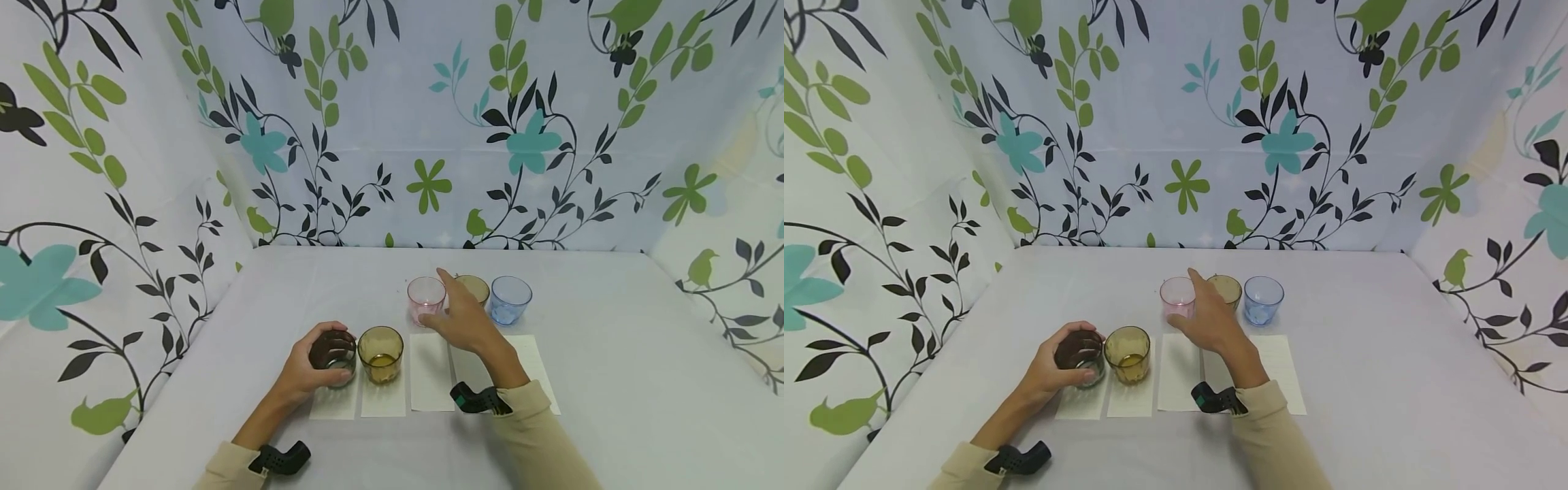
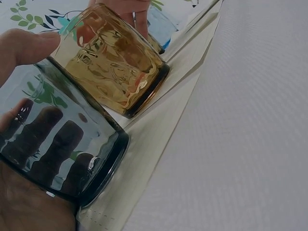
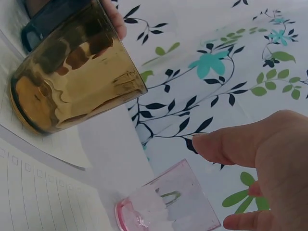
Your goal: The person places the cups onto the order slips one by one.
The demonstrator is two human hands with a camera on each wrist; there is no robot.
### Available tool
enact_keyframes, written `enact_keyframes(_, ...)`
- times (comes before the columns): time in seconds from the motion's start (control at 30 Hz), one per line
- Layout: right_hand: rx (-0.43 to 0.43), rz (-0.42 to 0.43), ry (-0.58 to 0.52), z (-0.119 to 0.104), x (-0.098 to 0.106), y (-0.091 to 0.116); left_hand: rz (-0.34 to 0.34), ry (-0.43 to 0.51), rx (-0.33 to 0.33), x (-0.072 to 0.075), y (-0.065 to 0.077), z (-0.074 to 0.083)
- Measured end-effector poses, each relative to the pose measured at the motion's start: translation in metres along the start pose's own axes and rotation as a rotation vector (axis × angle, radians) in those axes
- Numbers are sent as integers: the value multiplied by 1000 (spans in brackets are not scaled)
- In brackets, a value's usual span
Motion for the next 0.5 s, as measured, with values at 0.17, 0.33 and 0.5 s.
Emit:
enact_keyframes(0.17,-45,11,41,3,-9,-8,-5,-7,11,1,2,-1)
enact_keyframes(0.33,-82,62,53,4,-15,-15,10,-18,16,3,2,0)
enact_keyframes(0.5,-111,80,48,9,-22,-17,7,-19,20,2,0,0)
Point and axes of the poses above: each hand's wrist, its own y-axis away from the middle knuckle, its own x-axis out of the back of the hand, z = x × y, the point moved 3 cm from there along -y, towards the middle knuckle, and after that the axes turned 14 degrees about x, right-handed, at the moved point
